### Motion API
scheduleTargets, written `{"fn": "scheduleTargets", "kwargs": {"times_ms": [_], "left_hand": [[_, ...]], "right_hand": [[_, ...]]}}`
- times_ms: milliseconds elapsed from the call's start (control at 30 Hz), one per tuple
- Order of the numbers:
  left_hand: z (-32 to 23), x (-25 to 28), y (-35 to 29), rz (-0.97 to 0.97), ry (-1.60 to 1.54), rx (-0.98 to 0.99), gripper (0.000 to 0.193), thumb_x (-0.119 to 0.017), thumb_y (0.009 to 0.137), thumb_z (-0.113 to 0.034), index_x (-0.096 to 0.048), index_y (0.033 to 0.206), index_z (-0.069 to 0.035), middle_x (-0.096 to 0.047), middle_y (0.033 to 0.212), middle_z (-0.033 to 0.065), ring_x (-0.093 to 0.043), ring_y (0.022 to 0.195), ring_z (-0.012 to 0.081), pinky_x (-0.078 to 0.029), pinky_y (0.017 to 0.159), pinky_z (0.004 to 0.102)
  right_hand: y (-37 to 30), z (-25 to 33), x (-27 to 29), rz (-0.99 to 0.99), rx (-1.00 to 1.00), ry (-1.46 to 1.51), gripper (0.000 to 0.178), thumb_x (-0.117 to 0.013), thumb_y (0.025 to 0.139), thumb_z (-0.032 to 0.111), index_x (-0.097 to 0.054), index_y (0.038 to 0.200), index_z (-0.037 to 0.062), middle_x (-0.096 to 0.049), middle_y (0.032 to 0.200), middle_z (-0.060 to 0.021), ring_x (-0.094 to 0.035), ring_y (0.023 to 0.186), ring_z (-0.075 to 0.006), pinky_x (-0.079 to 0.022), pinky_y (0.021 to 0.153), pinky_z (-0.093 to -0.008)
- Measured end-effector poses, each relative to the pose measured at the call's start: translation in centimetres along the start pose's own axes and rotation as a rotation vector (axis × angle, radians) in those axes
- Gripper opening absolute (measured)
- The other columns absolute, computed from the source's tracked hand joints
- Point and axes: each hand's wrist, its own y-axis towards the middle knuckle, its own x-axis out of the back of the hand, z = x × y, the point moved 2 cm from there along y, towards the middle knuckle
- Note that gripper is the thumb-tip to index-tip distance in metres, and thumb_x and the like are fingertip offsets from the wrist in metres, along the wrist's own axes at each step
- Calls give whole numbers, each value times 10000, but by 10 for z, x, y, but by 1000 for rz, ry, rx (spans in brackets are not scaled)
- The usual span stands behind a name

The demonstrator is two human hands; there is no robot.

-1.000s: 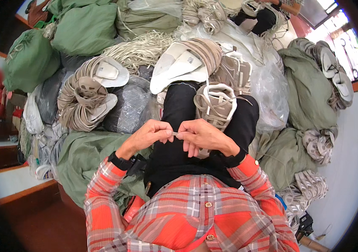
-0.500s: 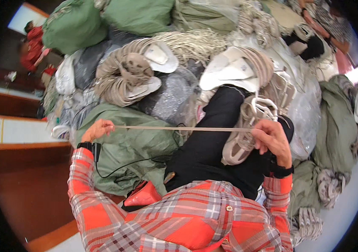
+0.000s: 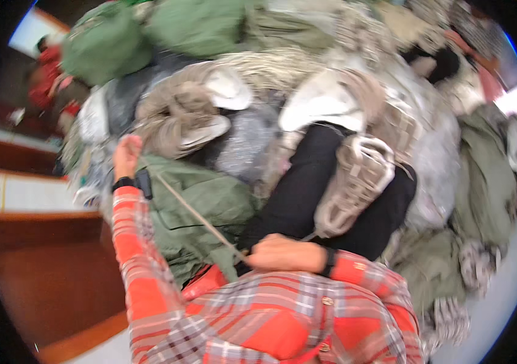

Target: The recorder is threading laces through the eyelets of a shoe and tying them.

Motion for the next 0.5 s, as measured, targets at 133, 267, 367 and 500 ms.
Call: {"fn": "scheduleTargets", "kwargs": {"times_ms": [133, 267, 367, 500], "left_hand": [[-11, -196, 2, -144, -66, 2, 174, -471, 915, -68, -581, 1008, 28, -638, 954, 107, -561, 712, 124, -445, 585, 203], [-8, -411, -120, 616, 535, 61, 191, -539, 908, -174, -662, 903, -28, -641, 712, -2, -518, 577, 80, -418, 545, 246], [29, -473, -192, 877, 539, 72, 180, -590, 887, -204, -662, 890, -40, -635, 629, 35, -604, 565, 114, -460, 531, 271], [34, -500, -219, 769, 778, -398, 119, -605, 839, -195, -636, 808, -84, -608, 603, 101, -616, 570, 303, -459, 493, 388]], "right_hand": [[0, -14, -9, 30, -324, -89, 186, -545, 794, 194, -548, 818, 10, -568, 611, -188, -605, 627, -378, -475, 529, -456], [-78, 1, 41, -831, -795, -240, 163, -536, 875, 190, -578, 979, 71, -623, 678, -174, -623, 633, -375, -489, 548, -459], [-123, 9, 57, -1072, -1089, -174, 191, -531, 905, 155, -576, 1066, 64, -622, 687, -185, -634, 661, -366, -491, 578, -430], [-128, 9, 47, -1145, -1159, -110, 236, -532, 897, 132, -564, 1112, 40, -609, 681, -218, -628, 648, -374, -482, 584, -421]]}}
